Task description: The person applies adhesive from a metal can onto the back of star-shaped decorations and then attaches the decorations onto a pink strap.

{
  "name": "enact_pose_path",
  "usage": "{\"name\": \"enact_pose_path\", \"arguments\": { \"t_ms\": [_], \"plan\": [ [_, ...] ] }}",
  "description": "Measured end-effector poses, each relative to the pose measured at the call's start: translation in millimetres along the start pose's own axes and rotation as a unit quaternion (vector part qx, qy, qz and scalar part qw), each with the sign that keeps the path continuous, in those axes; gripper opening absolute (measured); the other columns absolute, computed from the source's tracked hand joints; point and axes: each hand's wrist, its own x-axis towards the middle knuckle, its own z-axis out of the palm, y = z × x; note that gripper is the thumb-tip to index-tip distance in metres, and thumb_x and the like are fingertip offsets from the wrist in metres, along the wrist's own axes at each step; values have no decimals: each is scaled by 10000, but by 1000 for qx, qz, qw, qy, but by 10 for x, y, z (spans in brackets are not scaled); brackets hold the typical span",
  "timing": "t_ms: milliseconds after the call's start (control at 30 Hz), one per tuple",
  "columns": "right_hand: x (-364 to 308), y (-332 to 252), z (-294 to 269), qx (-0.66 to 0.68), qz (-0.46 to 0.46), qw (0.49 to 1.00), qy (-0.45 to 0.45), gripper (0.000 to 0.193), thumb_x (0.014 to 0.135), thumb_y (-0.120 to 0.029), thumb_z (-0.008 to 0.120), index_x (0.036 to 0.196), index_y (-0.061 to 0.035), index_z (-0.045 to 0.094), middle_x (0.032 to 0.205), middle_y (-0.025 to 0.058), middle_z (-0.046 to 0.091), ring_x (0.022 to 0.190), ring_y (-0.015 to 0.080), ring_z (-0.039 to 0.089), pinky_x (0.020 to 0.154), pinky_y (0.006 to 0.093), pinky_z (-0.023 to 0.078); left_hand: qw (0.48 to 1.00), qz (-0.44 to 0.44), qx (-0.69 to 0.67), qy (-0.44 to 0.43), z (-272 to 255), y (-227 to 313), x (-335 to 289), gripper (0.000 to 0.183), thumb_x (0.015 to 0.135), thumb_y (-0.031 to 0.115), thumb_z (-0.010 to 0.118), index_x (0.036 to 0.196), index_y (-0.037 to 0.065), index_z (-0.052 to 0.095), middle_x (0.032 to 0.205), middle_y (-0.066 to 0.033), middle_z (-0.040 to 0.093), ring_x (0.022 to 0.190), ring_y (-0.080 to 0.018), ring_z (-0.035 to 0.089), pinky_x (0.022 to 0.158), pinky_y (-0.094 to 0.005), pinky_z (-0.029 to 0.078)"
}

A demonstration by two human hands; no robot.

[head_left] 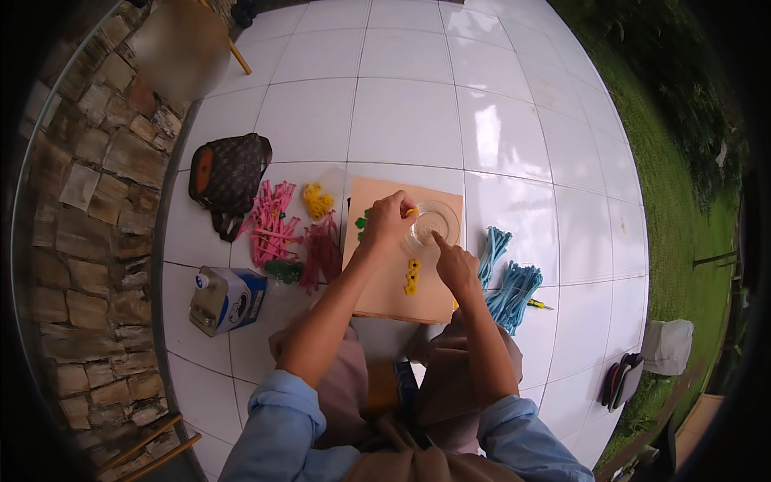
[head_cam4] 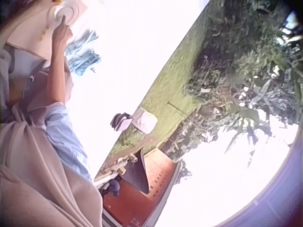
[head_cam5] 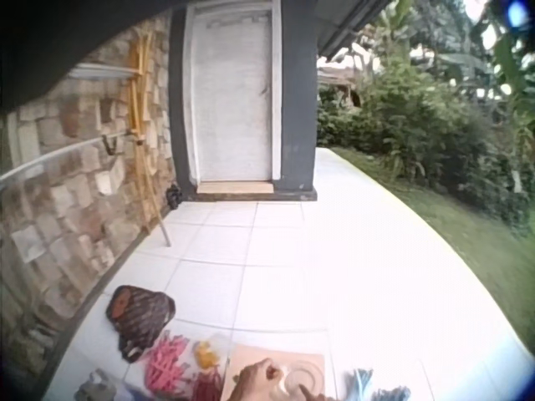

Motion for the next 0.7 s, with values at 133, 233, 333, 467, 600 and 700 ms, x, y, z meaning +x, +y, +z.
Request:
{"name": "enact_pose_path", "arguments": {
  "t_ms": [133,233,333,467,600,700],
  "plan": [
    [4,-17,-21,-9,-8,1000,-5,490,783,-104,464,1253,-241,470,779,158,637,708,321,639,618,449,491,998,-25,-41,38,-34,-1,-7,138,715,95,664,802,16,591,736,-86,649,666,-177,635,628,-284,505],
    [5,-50,-25,-7,-22,1000,-15,473,781,-100,464,1237,-224,486,763,155,636,703,313,640,608,437,493,997,-39,-50,51,-78,-18,-32,138,712,93,658,809,17,597,733,-86,649,669,-177,635,632,-291,504],
    [0,-77,-66,-13,-39,999,4,429,784,-95,465,1199,-194,506,761,149,624,701,305,636,595,419,495,996,-40,-53,56,-95,-54,-35,143,715,91,656,822,13,601,736,-86,650,673,-176,636,633,-290,505],
    [-47,-162,-357,26,-36,988,151,384,797,-99,505,1173,-174,497,825,162,611,701,311,618,595,405,492,991,-60,-102,57,-78,19,-31,165,736,116,663,843,7,600,745,-75,650,665,-161,633,635,-282,505],
    [-203,-322,-738,187,-86,940,270,330,804,-82,515,1131,-125,492,794,110,561,667,285,587,565,376,473,957,-85,-277,34,-120,91,-21,186,744,119,689,850,1,591,751,-80,643,677,-131,627,630,-246,507],
    [-257,-358,-931,249,-111,909,316,320,815,-59,514,1126,-132,516,782,98,537,621,275,548,551,368,450,927,-95,-361,17,-135,321,-107,175,748,82,689,863,-4,588,768,-93,642,693,-118,624,647,-223,516]
  ]
}}
